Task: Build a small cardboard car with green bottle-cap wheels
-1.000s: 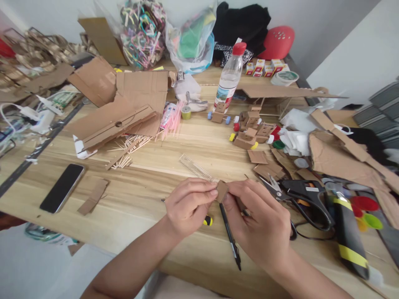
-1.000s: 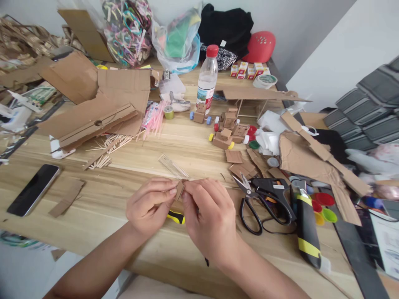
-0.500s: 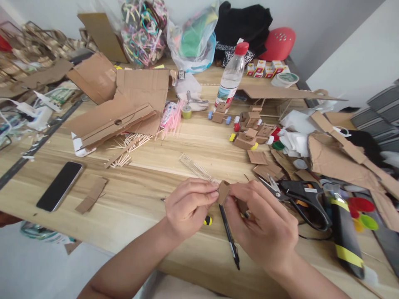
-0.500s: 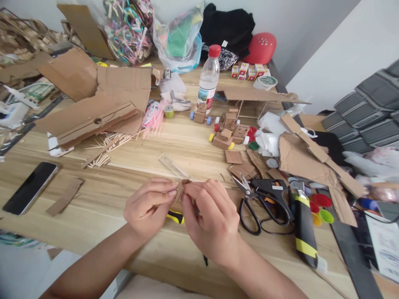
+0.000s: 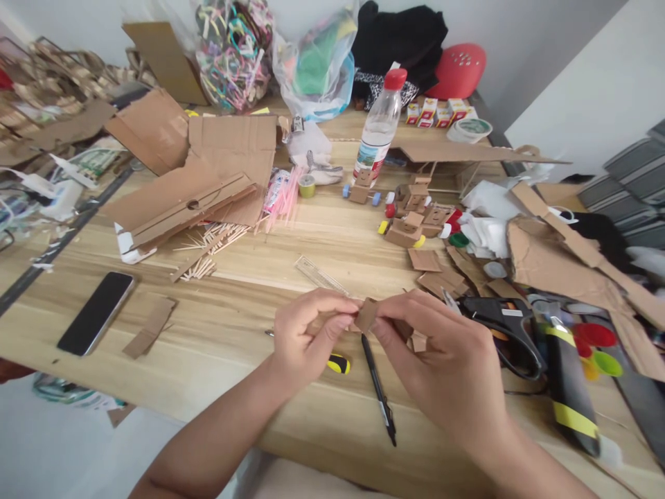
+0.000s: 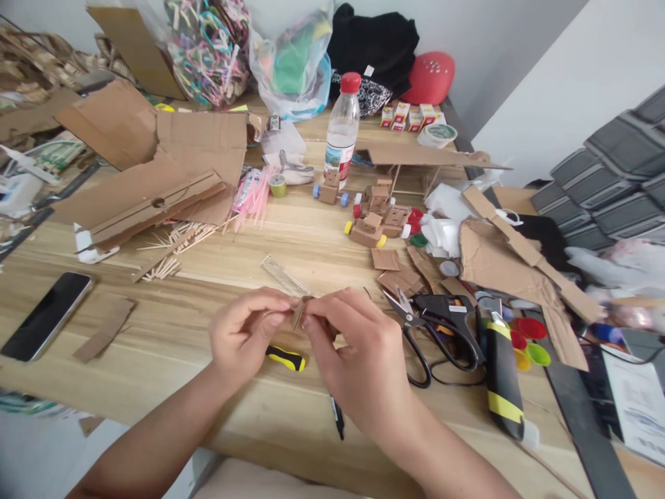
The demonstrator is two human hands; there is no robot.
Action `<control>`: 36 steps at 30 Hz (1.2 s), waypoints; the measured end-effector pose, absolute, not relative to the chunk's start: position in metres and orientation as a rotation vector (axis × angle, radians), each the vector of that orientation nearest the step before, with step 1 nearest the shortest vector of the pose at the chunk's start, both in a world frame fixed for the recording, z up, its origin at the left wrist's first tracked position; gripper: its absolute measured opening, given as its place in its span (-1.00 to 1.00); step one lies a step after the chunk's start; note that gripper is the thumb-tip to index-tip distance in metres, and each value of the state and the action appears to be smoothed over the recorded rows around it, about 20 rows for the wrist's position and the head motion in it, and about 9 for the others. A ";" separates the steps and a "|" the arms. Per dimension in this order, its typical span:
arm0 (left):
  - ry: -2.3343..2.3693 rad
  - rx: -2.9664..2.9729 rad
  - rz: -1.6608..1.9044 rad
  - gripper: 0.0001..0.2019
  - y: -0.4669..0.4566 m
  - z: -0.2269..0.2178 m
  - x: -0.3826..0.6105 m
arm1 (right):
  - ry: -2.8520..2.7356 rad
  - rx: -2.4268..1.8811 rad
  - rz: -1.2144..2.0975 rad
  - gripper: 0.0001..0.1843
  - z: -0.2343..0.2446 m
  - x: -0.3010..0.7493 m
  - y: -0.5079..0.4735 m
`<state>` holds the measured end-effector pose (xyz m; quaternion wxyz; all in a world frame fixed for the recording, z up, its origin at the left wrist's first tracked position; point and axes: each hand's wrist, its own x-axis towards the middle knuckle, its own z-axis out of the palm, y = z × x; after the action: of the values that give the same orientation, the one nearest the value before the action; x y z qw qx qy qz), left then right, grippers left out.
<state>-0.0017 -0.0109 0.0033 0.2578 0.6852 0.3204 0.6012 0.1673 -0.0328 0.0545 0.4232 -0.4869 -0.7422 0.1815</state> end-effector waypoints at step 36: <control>0.672 1.967 1.394 -0.72 -0.004 -0.007 0.004 | -1.828 -1.188 1.309 -0.93 0.068 0.191 -0.009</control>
<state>0.0037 -0.0040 -0.0071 0.3141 0.7462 0.2549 0.5287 0.1907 -0.0089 0.0677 0.2949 -0.4464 -0.6868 0.4920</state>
